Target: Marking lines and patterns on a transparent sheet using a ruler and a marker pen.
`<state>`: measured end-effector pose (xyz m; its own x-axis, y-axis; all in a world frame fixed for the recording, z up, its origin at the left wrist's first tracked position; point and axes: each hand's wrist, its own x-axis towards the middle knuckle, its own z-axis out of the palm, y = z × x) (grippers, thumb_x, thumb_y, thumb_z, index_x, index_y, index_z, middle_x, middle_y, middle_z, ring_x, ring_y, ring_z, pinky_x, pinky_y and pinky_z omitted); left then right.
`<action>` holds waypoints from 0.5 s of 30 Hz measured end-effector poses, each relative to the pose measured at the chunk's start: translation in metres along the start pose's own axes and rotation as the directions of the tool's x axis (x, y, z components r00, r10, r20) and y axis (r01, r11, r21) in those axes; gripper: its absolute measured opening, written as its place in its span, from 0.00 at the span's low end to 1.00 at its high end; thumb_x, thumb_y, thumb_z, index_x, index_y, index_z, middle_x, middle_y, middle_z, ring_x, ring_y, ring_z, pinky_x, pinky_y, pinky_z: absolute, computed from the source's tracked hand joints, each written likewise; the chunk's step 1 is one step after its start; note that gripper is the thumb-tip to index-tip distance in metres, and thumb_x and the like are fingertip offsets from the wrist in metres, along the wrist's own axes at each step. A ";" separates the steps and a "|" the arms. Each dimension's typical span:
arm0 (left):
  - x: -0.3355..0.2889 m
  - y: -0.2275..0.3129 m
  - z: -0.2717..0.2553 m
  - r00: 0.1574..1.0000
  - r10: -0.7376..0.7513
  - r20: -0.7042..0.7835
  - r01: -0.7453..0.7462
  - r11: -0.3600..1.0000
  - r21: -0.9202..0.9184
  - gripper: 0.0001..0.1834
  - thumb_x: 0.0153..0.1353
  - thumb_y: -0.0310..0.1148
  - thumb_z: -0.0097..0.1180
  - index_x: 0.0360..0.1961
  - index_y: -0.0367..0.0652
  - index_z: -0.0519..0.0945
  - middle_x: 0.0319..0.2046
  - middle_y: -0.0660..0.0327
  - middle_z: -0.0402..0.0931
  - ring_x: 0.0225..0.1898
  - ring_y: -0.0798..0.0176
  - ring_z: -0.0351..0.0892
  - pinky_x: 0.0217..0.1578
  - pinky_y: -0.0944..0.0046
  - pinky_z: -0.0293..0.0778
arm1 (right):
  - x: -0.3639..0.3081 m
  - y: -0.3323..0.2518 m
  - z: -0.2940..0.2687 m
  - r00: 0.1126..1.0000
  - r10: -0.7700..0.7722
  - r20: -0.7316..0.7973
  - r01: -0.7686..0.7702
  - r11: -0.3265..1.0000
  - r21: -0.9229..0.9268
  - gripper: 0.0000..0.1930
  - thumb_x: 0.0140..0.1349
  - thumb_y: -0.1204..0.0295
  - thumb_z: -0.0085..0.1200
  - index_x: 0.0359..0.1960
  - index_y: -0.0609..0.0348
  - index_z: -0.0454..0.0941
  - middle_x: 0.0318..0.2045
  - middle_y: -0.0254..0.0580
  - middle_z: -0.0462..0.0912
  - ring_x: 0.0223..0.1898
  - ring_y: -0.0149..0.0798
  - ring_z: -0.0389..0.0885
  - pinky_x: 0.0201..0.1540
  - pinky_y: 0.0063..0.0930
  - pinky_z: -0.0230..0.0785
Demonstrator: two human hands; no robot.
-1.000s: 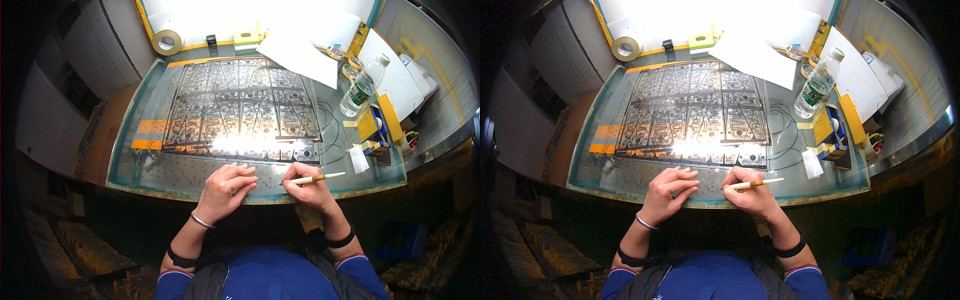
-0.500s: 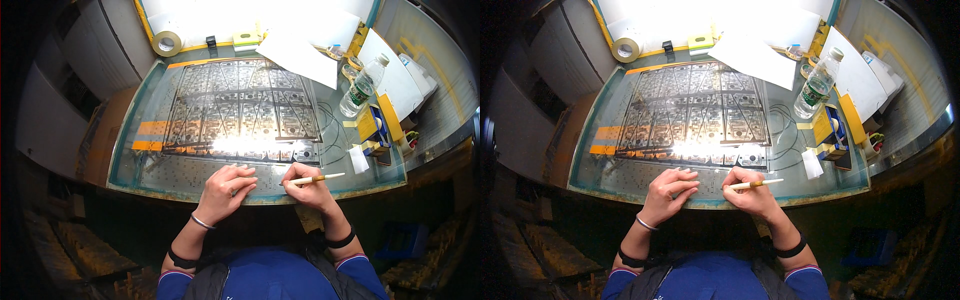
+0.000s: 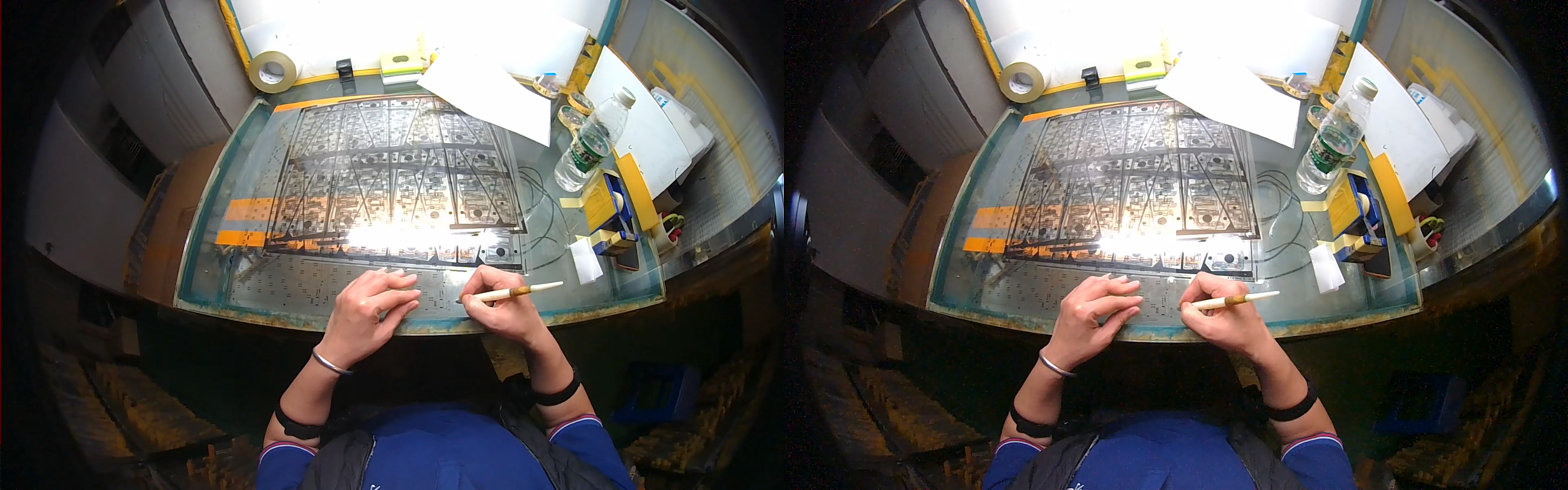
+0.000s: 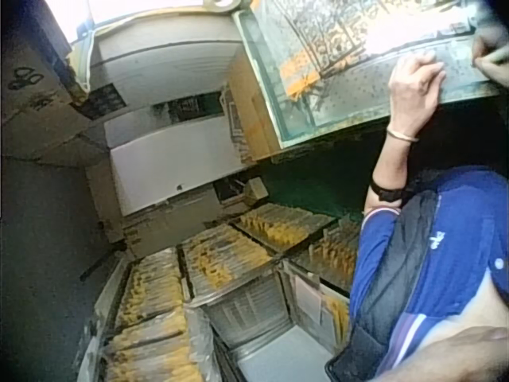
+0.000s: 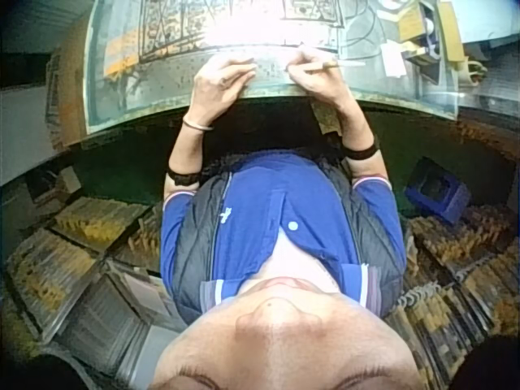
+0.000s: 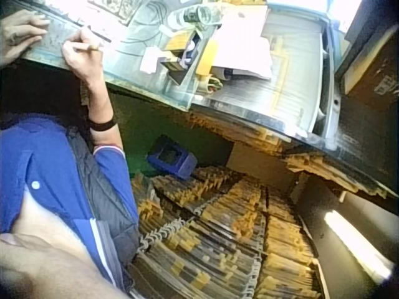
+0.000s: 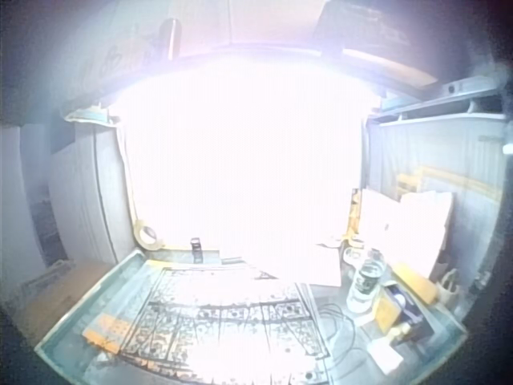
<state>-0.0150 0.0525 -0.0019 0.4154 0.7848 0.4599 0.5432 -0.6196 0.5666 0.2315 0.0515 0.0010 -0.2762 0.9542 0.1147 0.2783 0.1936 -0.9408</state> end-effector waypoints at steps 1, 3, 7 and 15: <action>0.000 0.000 0.000 1.000 0.001 0.000 -0.001 1.000 0.001 0.08 0.54 0.27 0.68 0.37 0.44 0.87 0.43 0.60 0.85 0.49 0.54 0.82 0.55 0.55 0.75 | 0.000 0.001 0.000 1.000 -0.008 0.017 0.008 1.000 -0.006 0.03 0.56 0.77 0.58 0.26 0.62 0.78 0.21 0.28 0.78 0.24 0.19 0.70 0.26 0.17 0.62; 0.000 0.000 0.000 1.000 0.002 0.000 -0.002 1.000 0.000 0.09 0.54 0.27 0.68 0.37 0.44 0.87 0.43 0.60 0.85 0.49 0.54 0.82 0.55 0.54 0.75 | 0.000 0.002 0.000 1.000 0.000 0.007 0.000 1.000 0.002 0.03 0.56 0.77 0.58 0.26 0.62 0.78 0.21 0.27 0.77 0.23 0.18 0.70 0.25 0.17 0.62; 0.000 -0.001 0.000 1.000 0.007 -0.002 -0.007 1.000 0.003 0.09 0.54 0.27 0.68 0.38 0.44 0.87 0.43 0.60 0.85 0.50 0.54 0.82 0.56 0.54 0.75 | 0.000 0.001 0.000 1.000 -0.008 -0.011 0.008 1.000 0.001 0.03 0.56 0.77 0.58 0.26 0.62 0.78 0.21 0.27 0.77 0.23 0.18 0.69 0.25 0.17 0.61; 0.000 0.000 0.000 1.000 -0.005 0.003 0.005 1.000 -0.003 0.09 0.54 0.27 0.68 0.37 0.44 0.87 0.43 0.60 0.85 0.49 0.53 0.82 0.56 0.54 0.74 | 0.001 -0.001 0.001 1.000 0.015 -0.018 -0.015 1.000 0.017 0.03 0.54 0.76 0.58 0.25 0.62 0.78 0.21 0.30 0.79 0.23 0.19 0.71 0.25 0.18 0.62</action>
<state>-0.0150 0.0528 -0.0017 0.4145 0.7882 0.4549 0.5435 -0.6153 0.5710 0.2304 0.0518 0.0018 -0.2554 0.9610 0.1063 0.2671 0.1758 -0.9475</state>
